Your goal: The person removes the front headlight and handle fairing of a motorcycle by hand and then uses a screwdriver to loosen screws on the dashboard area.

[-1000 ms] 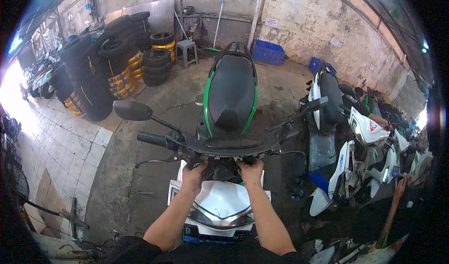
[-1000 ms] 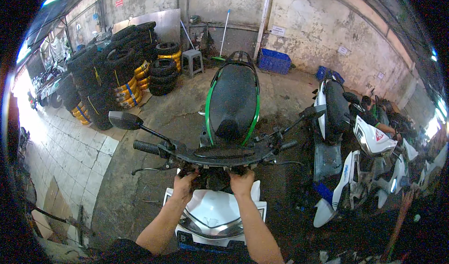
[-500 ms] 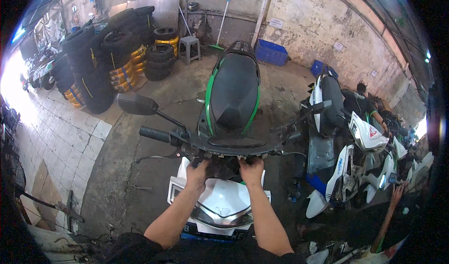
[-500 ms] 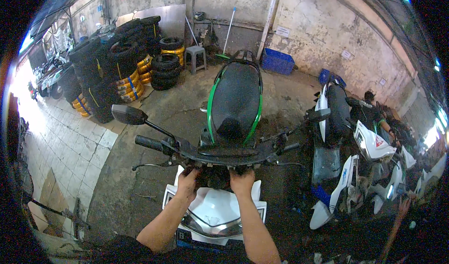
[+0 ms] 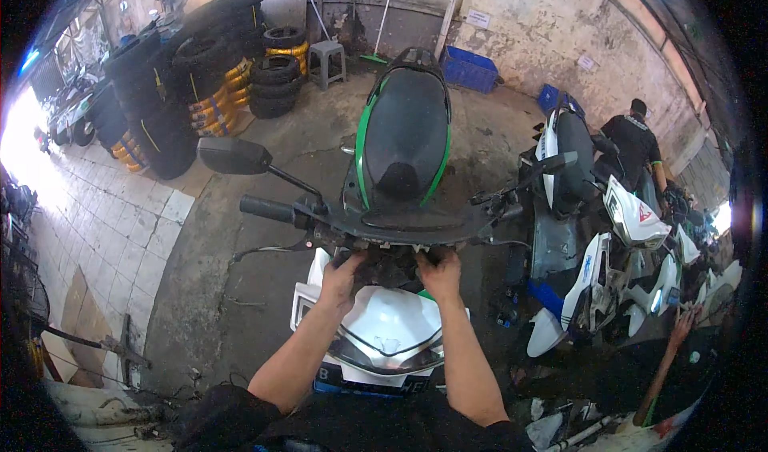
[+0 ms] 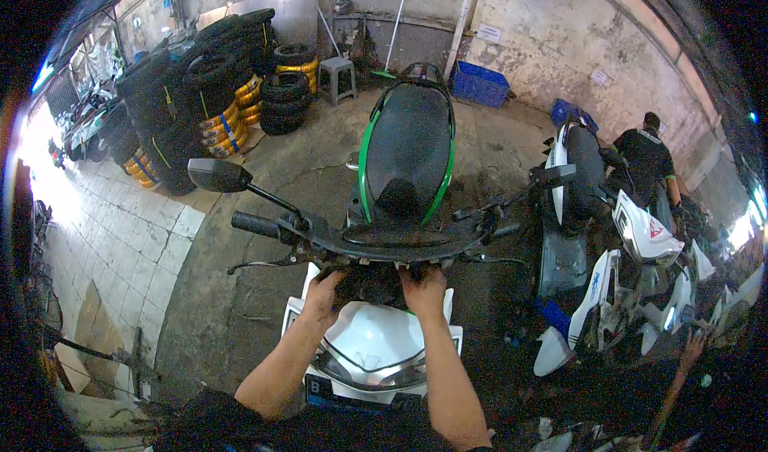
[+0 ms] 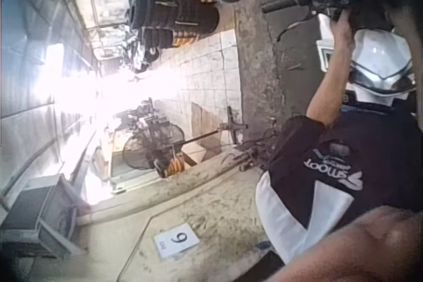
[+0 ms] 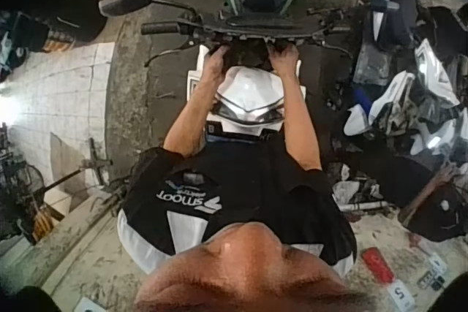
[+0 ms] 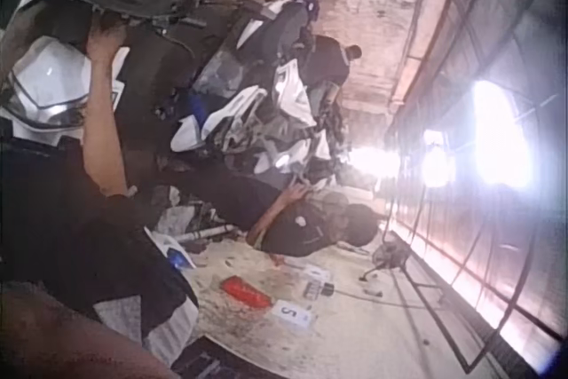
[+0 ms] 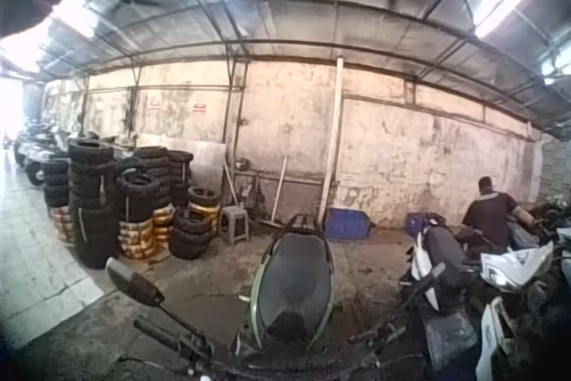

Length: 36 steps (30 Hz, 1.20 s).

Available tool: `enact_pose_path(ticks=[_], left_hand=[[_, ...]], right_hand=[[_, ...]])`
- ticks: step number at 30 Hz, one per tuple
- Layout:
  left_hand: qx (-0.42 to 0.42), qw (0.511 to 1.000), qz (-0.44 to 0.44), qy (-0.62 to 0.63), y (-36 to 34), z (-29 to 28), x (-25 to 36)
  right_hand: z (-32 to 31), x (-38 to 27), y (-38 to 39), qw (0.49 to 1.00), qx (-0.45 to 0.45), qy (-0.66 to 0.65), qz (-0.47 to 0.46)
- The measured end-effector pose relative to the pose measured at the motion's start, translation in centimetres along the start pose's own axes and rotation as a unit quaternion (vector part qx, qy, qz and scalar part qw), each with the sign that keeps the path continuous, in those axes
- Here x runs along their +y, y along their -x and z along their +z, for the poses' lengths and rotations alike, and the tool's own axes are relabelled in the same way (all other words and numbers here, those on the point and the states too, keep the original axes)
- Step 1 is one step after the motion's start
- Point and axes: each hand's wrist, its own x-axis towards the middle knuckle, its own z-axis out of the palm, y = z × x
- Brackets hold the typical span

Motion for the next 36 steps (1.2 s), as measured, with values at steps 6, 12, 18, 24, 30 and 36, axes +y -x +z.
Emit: enact_pose_path(ticks=[6, 12, 18, 24, 30, 36], left_hand=[[-0.014, 1.0, -0.02, 0.012, 0.3, 0.1, 0.2], [-0.013, 1.0, 0.012, -0.008, 0.2, 1.1, 0.4], [-0.01, 0.999, 0.013, -0.048, 0.5, 0.6, 0.6], [0.061, 0.881, 0.117, -0.455, 4.6, -2.1, 3.6], [0.356, 0.801, 0.226, -0.425, 8.2, -9.6, 0.4], [0.306, 0.934, 0.053, -0.178, 8.2, -9.5, -0.4]], right_hand=[[-1.1, -0.6, -0.8, 0.983, -0.054, 0.152, -0.085], [1.0, 0.2, -0.4, 0.995, 0.078, -0.066, -0.008], [-0.9, 1.4, 2.1, 0.988, 0.05, -0.126, 0.069], [-7.2, 2.4, 7.9, 0.978, 0.097, -0.1, 0.157], [-7.6, 8.1, 16.7, 0.904, 0.152, -0.09, 0.389], [-4.7, 6.5, 18.2, 0.713, 0.164, -0.486, 0.478]])
